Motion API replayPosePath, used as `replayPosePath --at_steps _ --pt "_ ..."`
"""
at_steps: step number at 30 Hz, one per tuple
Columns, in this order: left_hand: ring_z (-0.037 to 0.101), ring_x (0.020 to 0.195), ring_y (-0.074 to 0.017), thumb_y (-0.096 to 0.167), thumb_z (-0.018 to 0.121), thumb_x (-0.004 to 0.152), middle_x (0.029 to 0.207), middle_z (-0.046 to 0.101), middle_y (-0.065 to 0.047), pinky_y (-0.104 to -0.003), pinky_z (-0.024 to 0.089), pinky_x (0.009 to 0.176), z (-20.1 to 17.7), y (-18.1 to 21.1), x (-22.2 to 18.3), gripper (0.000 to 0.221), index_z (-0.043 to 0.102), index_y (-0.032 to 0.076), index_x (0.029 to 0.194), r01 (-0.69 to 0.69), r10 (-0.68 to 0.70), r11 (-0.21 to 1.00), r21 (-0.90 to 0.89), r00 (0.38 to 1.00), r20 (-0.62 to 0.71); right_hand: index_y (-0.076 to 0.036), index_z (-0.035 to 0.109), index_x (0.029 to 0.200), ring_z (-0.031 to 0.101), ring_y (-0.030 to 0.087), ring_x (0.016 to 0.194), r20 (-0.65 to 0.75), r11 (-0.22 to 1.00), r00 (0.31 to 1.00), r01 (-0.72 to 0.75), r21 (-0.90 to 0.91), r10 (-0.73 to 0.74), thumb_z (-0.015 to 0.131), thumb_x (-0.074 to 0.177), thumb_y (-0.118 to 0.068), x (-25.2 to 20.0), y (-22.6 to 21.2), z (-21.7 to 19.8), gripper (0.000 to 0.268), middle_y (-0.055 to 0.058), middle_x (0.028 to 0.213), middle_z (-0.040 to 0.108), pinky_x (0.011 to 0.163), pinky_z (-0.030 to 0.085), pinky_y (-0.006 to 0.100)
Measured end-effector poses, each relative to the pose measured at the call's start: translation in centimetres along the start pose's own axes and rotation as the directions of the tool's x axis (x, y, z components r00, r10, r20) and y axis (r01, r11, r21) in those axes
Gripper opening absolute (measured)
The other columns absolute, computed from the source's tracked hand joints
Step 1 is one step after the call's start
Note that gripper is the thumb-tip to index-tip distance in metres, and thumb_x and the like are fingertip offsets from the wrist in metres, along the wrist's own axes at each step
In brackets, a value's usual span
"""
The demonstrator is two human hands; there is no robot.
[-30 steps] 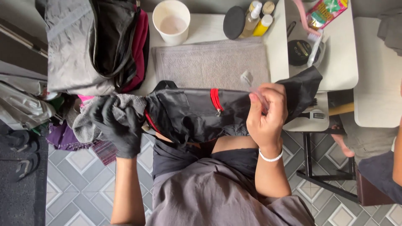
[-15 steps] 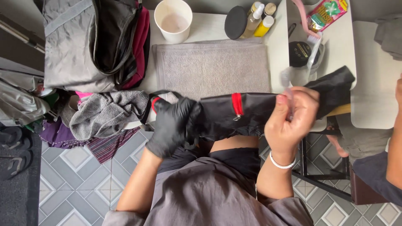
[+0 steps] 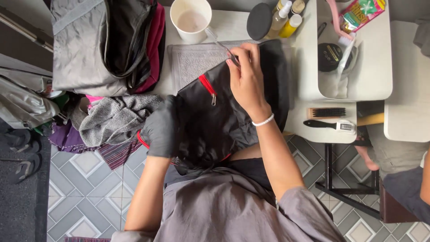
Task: Scrubbing a black bag with a toothbrush and cleaning solution to remove stains or dirt, followed by wiping with a cloth.
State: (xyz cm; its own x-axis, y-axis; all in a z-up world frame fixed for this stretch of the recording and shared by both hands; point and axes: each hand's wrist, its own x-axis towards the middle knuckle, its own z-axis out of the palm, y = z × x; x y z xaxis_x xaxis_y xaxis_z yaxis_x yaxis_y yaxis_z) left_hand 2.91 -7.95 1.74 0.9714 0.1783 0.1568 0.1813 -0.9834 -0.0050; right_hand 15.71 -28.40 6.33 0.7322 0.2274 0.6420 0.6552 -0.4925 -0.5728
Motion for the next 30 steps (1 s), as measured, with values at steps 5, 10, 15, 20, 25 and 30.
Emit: replayPosePath --at_steps 5,10,15,20,25,30 --pt "0.071 0.083 -0.0392 0.047 0.061 0.095 0.087 0.068 -0.015 -0.055 0.054 0.073 3.7 0.8 2.2 0.034 0.062 0.016 0.110 0.056 -0.062 0.980 -0.190 0.998 -0.022 -0.001 0.053 0.111 0.065 0.038 0.090 -0.022 0.965 0.968 -0.248 0.081 0.251 0.054 0.107 -0.005 -2.5 1.8 1.1 0.006 0.015 0.096 0.051 0.080 0.057 0.043" --pt "0.067 0.104 -0.0427 0.026 0.068 0.079 0.120 0.065 -0.018 -0.054 0.055 0.090 -0.9 4.0 6.3 0.064 0.055 0.009 0.139 0.015 -0.008 0.900 -0.436 1.000 0.017 -0.003 0.056 0.114 0.068 0.027 0.076 -0.015 0.878 0.890 -0.446 0.174 0.455 0.062 0.106 -0.012 -5.2 5.8 2.2 0.014 0.014 0.083 0.057 0.069 0.058 0.040" --pt "0.064 0.098 -0.0415 0.046 0.057 0.095 0.103 0.058 -0.012 -0.053 0.057 0.079 6.1 6.3 8.1 0.038 0.060 0.018 0.119 0.035 -0.014 0.914 -0.404 0.998 0.055 -0.001 0.066 0.119 0.069 0.038 0.081 -0.020 0.955 0.955 -0.295 0.020 0.296 0.062 0.105 -0.007 -1.0 2.7 1.4 0.016 0.018 0.088 0.061 0.069 0.058 0.038" --pt "0.059 0.084 -0.0409 0.032 0.057 0.097 0.094 0.056 -0.013 -0.054 0.048 0.071 5.4 5.1 8.9 0.019 0.060 0.014 0.101 -0.125 0.078 0.844 -0.522 0.991 -0.112 -0.003 0.066 0.115 0.066 0.042 0.080 0.178 0.983 0.979 -0.071 -0.169 0.101 0.064 0.101 -0.007 6.7 3.0 1.9 0.015 0.017 0.090 0.066 0.065 0.052 0.047" --pt "0.059 0.073 -0.0480 0.023 0.054 0.097 0.081 0.064 -0.018 -0.057 0.042 0.065 5.2 4.9 10.0 0.016 0.058 0.008 0.094 -0.146 0.136 0.706 -0.693 0.988 -0.069 -0.004 0.068 0.081 0.060 0.045 0.064 0.408 0.884 0.904 0.081 -0.460 0.130 0.066 0.100 -0.015 11.8 7.0 7.5 0.022 0.011 0.084 0.052 0.052 0.044 0.058" --pt "0.068 0.094 -0.0327 0.015 0.063 0.085 0.107 0.069 -0.014 -0.044 0.053 0.077 6.6 4.3 10.9 0.038 0.069 0.012 0.122 0.057 0.174 0.538 -0.841 0.969 0.177 -0.008 0.050 0.055 0.062 0.042 0.062 0.612 0.862 0.775 0.194 -0.468 0.158 0.074 0.093 -0.010 12.8 9.1 11.4 0.044 0.014 0.081 0.060 0.054 0.047 0.052"
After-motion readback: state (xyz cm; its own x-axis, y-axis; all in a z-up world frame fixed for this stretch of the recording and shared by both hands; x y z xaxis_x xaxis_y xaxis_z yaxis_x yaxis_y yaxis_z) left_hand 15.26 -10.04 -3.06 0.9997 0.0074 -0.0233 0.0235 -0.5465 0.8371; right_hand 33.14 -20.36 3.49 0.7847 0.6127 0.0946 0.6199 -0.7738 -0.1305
